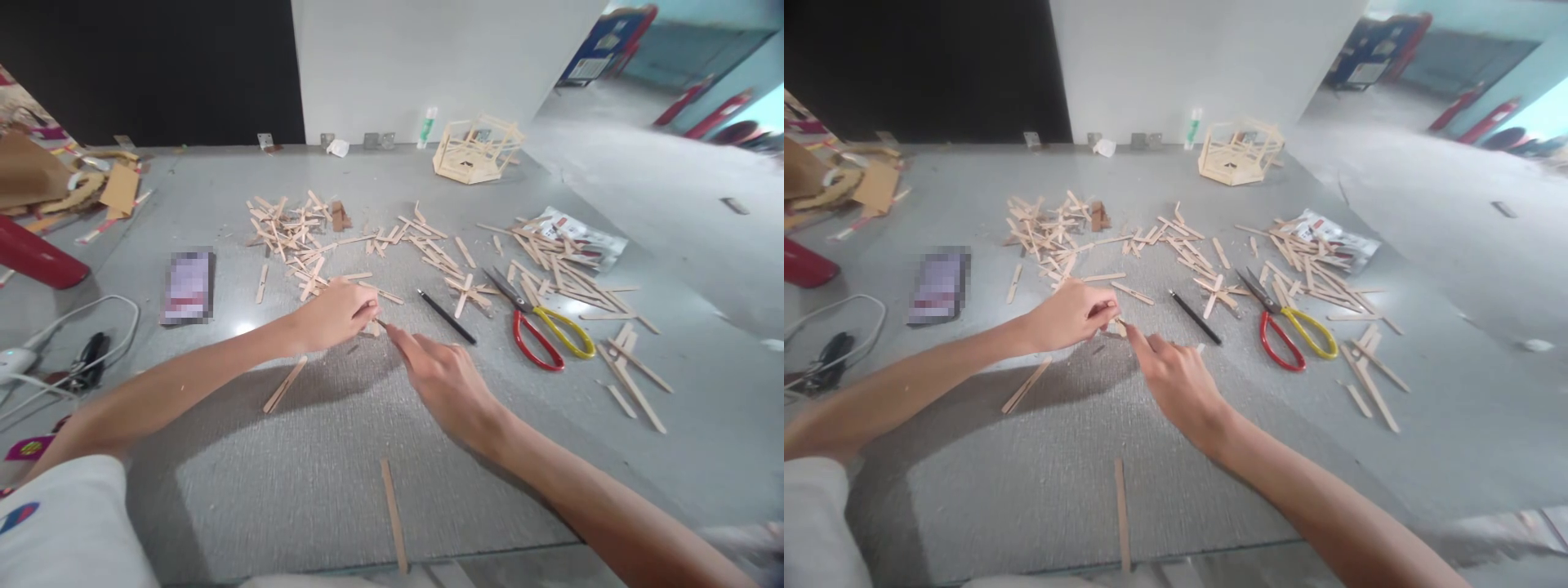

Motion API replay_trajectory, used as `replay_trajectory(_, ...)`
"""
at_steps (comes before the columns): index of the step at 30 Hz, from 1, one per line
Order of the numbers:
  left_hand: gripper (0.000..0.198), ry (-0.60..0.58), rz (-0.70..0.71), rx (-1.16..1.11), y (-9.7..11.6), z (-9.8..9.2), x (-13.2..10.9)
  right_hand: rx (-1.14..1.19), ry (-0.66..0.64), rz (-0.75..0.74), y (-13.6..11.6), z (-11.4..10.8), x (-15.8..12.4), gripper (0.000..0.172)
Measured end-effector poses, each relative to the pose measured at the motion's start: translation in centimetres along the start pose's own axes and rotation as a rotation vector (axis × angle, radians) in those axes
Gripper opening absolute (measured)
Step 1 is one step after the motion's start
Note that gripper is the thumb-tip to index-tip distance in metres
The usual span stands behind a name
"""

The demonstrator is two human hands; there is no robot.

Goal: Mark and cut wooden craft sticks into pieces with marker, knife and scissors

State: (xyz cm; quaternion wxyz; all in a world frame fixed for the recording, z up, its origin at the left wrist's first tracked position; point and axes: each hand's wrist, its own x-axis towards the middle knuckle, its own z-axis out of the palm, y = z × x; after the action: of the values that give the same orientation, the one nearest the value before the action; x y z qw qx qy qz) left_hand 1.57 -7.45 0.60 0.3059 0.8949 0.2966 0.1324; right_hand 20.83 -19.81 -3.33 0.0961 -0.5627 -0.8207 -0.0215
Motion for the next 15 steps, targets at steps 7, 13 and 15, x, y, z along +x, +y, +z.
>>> replay_trajectory(7,0.04,0.041,0.033,0.074,-0.1,0.4,0.2,-0.06,-0.015,0.007,-0.9,0.1,-0.7,0.066)
replay_trajectory(13,0.043,0.05,0.046,0.071,-0.3,0.7,0.2,-0.121,-0.042,-0.025,-1.4,-0.3,-0.7,0.068)
replay_trajectory(15,0.043,0.051,0.047,0.057,-0.2,0.7,0.2,-0.137,-0.062,-0.015,-1.4,0.0,-0.7,0.068)
